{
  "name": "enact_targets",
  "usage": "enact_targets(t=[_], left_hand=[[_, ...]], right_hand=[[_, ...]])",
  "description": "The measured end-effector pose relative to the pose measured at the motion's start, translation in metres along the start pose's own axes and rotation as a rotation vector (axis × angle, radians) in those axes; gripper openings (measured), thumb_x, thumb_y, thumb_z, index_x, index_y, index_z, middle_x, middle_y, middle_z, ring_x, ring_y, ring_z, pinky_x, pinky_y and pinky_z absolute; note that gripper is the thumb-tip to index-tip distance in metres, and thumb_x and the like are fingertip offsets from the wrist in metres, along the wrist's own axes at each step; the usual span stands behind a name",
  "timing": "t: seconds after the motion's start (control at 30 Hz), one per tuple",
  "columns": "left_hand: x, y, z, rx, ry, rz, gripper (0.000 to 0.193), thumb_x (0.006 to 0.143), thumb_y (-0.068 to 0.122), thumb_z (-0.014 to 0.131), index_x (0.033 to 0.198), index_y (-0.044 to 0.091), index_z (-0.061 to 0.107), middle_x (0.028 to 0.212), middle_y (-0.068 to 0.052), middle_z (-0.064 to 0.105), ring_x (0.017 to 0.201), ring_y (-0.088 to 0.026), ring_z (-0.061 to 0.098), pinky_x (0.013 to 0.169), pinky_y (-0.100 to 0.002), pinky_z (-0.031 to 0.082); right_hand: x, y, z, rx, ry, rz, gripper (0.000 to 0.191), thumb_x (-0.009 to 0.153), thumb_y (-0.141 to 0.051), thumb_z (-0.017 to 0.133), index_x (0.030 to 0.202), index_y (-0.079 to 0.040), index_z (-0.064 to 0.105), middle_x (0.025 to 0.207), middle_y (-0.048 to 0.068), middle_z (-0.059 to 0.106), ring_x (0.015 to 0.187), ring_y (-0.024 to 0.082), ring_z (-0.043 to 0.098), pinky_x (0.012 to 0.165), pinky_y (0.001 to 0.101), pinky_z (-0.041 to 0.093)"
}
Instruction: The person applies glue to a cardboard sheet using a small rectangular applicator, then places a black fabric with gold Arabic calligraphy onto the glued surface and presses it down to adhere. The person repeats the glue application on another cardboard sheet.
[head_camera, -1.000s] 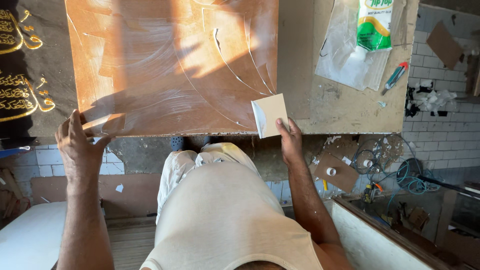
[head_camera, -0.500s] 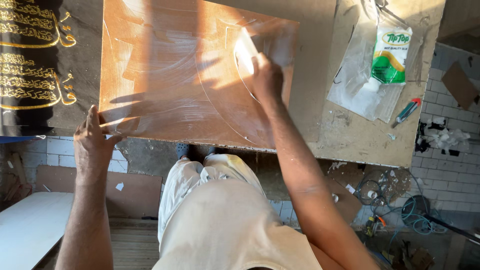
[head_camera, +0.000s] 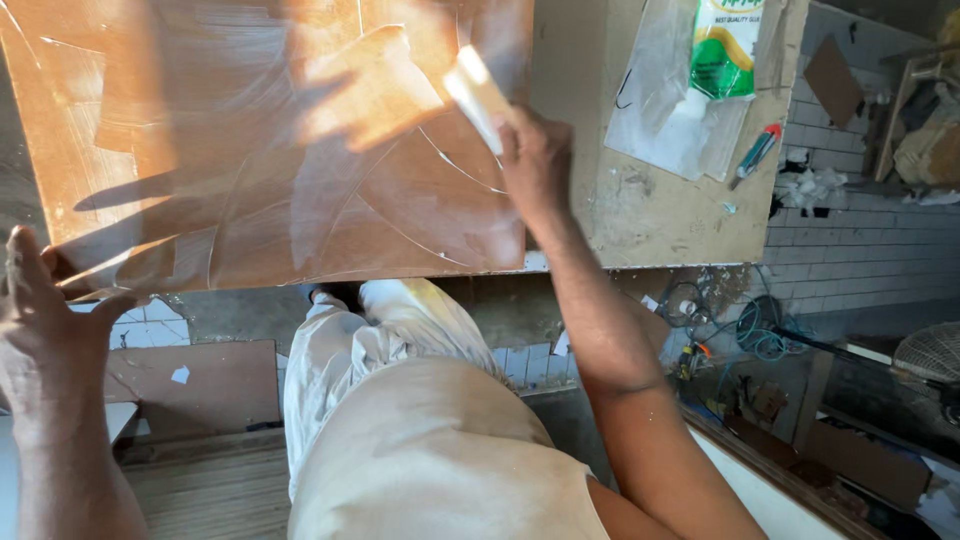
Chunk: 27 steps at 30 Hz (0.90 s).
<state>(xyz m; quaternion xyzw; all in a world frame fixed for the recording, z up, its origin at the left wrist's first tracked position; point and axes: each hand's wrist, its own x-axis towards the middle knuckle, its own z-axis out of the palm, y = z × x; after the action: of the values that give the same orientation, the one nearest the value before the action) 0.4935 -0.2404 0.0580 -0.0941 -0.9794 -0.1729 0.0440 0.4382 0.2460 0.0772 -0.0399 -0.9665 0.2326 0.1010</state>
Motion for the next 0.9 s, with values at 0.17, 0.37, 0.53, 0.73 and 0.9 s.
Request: enact_targets(t=[0.17,0.37,0.53,0.73,0.9], left_hand=[[-0.003,-0.01,-0.008,0.06,-0.033,0.03,0.1,0.077,0.018,0.1,0.151,-0.012,0.041,0.115,-0.021,0.074,0.101,-0.031,0.075,0.084,-0.035,0.063],[0.002,-0.001,-0.008,0.111,-0.038,0.008,0.092,0.074,0.013,0.098,0.145,-0.013,0.045,0.11,-0.024,0.074,0.097,-0.032,0.076,0.079,-0.035,0.064],[0.005,0.008,-0.014,0.08,-0.062,-0.001,0.077,0.085,0.013,0.094,0.14,-0.012,0.048,0.115,-0.021,0.075,0.102,-0.029,0.076,0.082,-0.032,0.065],[-0.002,-0.007,-0.001,0.086,-0.044,-0.009,0.09,0.065,0.009,0.093,0.138,-0.017,0.048,0.106,-0.025,0.075,0.091,-0.032,0.077,0.069,-0.035,0.064],[0.004,-0.019,0.017,-0.121,-0.043,-0.026,0.068,0.089,0.009,0.088,0.14,-0.013,0.049,0.109,-0.022,0.073,0.093,-0.029,0.076,0.072,-0.031,0.064]], right_hand=[[-0.066,-0.027,0.016,0.246,-0.138,-0.221,0.013,0.097,-0.005,0.068,0.086,-0.002,0.061,0.075,0.016,0.062,0.072,0.035,0.064,0.071,0.0504,0.048],[-0.113,-0.007,0.004,0.317,-0.105,-0.228,0.011,0.093,-0.01,0.069,0.103,-0.005,0.07,0.089,0.012,0.071,0.082,0.035,0.066,0.085,0.0491,0.047],[-0.064,0.041,-0.023,0.043,-0.063,-0.097,0.0,0.097,-0.008,0.069,0.097,-0.008,0.069,0.081,0.011,0.069,0.076,0.035,0.063,0.083,0.0487,0.047],[-0.154,0.011,-0.015,0.293,-0.38,-0.222,0.005,0.097,-0.015,0.07,0.094,-0.011,0.07,0.079,0.005,0.072,0.072,0.022,0.07,0.083,0.0438,0.049],[-0.151,0.1,-0.036,0.875,-0.006,0.528,0.028,0.103,-0.024,0.067,0.122,-0.004,0.07,0.105,0.006,0.075,0.092,0.015,0.07,0.081,0.0307,0.057]])
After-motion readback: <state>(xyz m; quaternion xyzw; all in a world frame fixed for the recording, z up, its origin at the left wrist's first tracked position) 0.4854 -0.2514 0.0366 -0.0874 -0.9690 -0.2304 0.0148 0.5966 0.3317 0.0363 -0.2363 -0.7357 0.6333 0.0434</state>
